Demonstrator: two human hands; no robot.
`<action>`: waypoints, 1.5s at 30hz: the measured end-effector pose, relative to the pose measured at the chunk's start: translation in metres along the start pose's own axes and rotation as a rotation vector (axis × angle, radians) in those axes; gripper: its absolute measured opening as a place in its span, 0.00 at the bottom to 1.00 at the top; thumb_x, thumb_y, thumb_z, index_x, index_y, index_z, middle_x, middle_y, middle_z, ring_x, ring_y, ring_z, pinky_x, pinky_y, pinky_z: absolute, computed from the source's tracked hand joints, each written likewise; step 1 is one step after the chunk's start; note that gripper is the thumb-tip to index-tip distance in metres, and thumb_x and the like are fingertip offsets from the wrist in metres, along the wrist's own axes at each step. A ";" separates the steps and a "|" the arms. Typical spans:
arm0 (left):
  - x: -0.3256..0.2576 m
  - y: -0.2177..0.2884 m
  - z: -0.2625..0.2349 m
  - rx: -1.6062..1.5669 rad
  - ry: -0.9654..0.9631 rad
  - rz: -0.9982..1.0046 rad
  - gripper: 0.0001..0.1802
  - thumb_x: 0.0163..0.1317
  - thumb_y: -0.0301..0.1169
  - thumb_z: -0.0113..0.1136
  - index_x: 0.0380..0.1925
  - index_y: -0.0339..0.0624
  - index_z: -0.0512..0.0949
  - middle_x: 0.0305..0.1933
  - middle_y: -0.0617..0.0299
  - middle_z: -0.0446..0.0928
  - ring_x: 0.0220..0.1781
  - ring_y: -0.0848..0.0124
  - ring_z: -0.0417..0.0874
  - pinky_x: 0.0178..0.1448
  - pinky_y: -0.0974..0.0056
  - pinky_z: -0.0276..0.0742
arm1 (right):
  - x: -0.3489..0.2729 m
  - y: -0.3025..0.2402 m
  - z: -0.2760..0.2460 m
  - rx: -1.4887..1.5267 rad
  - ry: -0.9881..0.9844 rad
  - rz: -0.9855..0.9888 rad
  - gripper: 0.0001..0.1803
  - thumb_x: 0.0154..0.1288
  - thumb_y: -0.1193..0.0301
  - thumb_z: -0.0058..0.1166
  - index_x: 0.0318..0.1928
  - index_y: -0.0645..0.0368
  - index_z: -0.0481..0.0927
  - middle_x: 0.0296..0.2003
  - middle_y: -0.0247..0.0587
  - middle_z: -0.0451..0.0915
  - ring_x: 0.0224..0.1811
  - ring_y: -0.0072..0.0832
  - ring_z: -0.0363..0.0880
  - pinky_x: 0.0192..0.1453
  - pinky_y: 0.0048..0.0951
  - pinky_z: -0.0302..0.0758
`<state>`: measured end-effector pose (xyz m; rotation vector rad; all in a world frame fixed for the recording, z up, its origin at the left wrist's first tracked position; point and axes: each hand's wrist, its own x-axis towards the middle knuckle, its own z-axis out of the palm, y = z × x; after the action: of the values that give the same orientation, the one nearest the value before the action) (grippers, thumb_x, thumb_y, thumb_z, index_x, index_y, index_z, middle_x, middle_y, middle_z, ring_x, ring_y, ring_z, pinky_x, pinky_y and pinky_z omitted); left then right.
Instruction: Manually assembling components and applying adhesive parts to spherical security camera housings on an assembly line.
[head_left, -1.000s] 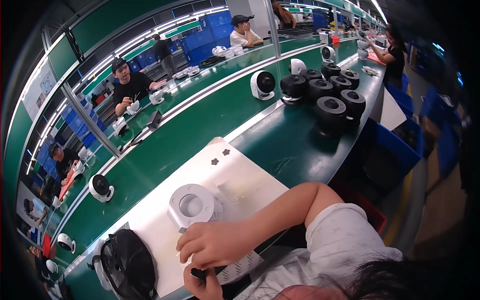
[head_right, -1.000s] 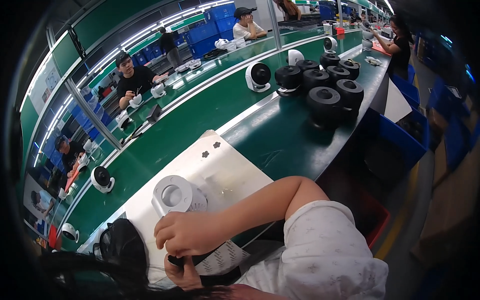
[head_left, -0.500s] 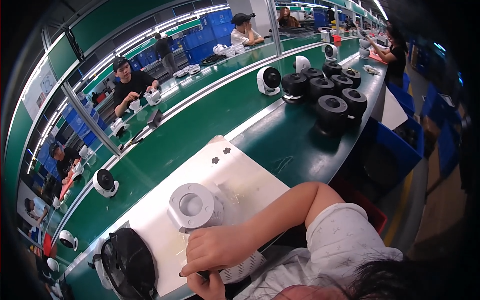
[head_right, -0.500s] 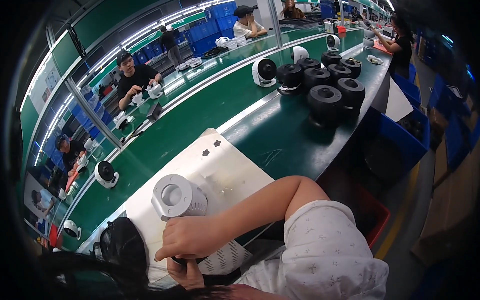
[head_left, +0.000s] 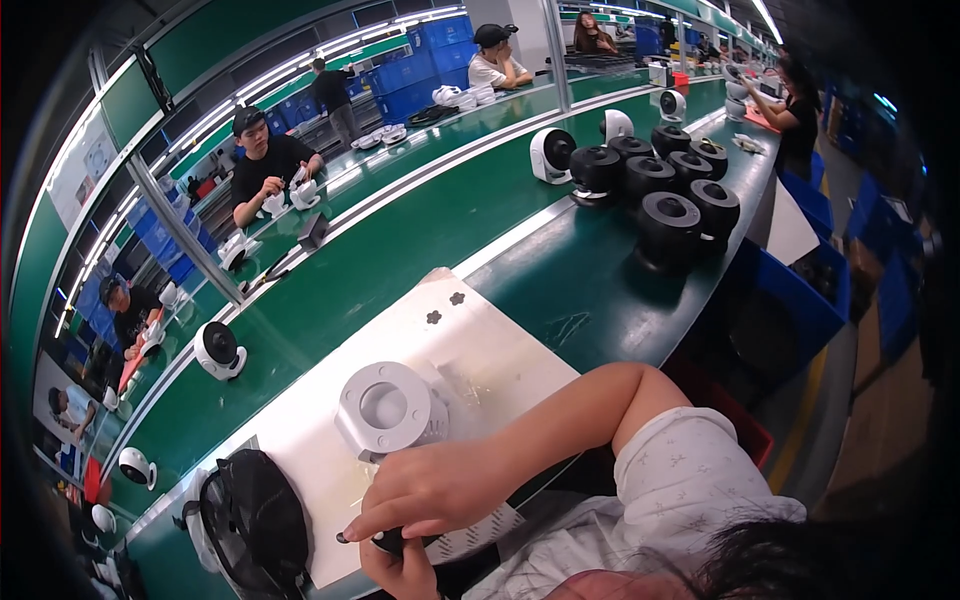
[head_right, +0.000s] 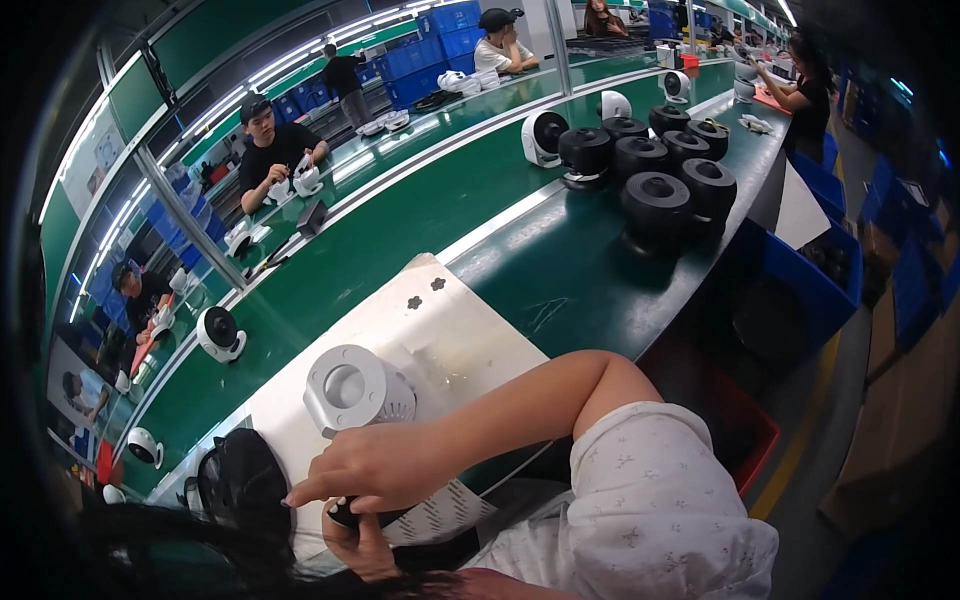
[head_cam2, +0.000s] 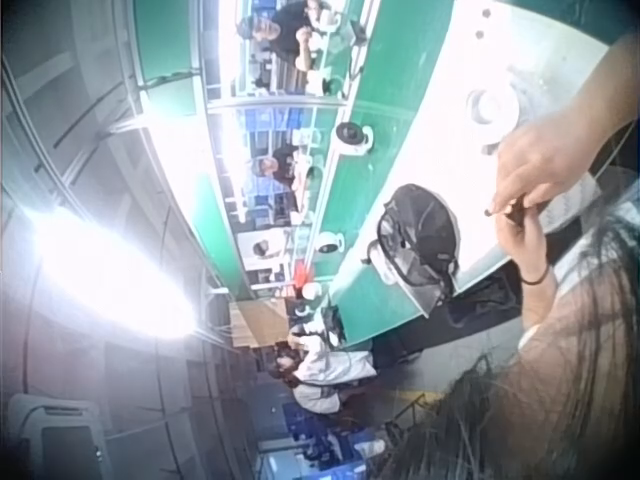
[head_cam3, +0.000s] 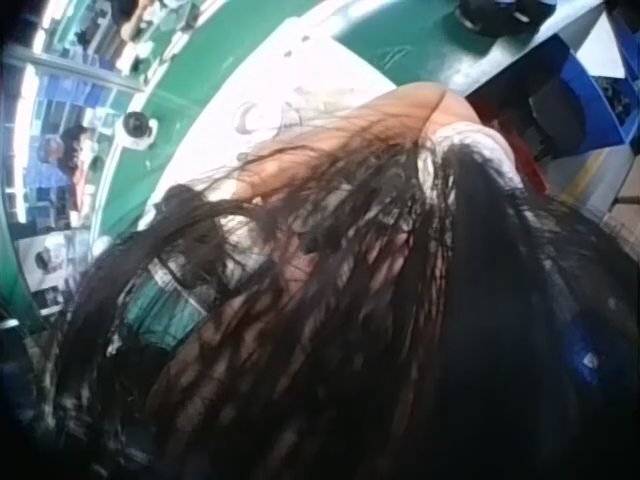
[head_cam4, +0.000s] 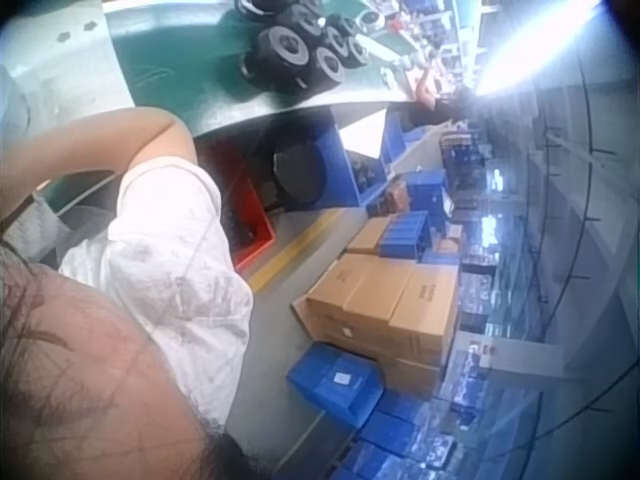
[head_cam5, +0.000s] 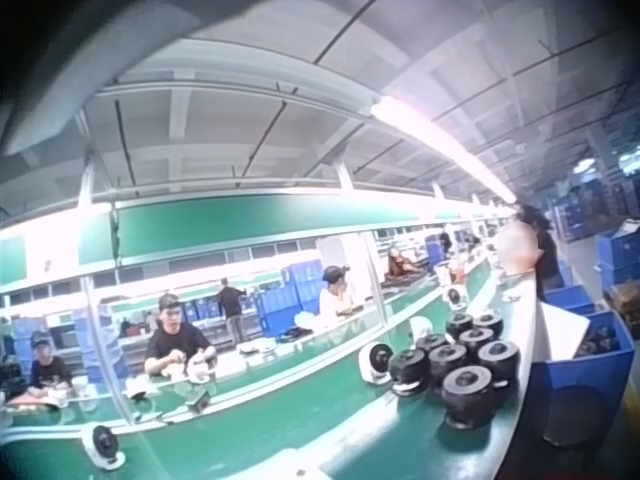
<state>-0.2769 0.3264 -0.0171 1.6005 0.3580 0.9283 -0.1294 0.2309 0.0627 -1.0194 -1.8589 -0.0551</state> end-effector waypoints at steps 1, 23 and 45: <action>0.000 0.004 0.002 -0.019 0.107 0.048 0.12 0.55 0.25 0.57 0.39 0.33 0.73 0.36 0.61 0.75 0.38 0.75 0.73 0.44 0.70 0.69 | 0.002 0.001 -0.002 0.011 -0.089 0.074 0.31 0.50 0.76 0.56 0.57 0.55 0.64 0.39 0.43 0.73 0.41 0.39 0.71 0.48 0.37 0.66; 0.024 0.000 0.010 0.271 -0.079 0.160 0.10 0.45 0.23 0.64 0.27 0.36 0.73 0.25 0.57 0.72 0.26 0.64 0.73 0.32 0.65 0.67 | -0.005 0.010 -0.017 0.260 -0.017 0.450 0.31 0.55 0.84 0.48 0.60 0.58 0.60 0.45 0.44 0.70 0.45 0.31 0.73 0.48 0.28 0.72; 0.027 -0.015 0.003 0.260 -0.146 0.350 0.12 0.42 0.19 0.64 0.27 0.34 0.72 0.55 0.48 0.64 0.37 0.65 0.76 0.42 0.66 0.72 | 0.000 0.027 -0.060 0.084 0.215 0.430 0.40 0.52 0.87 0.43 0.65 0.47 0.49 0.51 0.40 0.65 0.37 0.20 0.69 0.38 0.19 0.68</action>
<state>-0.2542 0.3466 -0.0210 1.9997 0.0986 1.0509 -0.0679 0.2216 0.0840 -1.2801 -1.4081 0.1614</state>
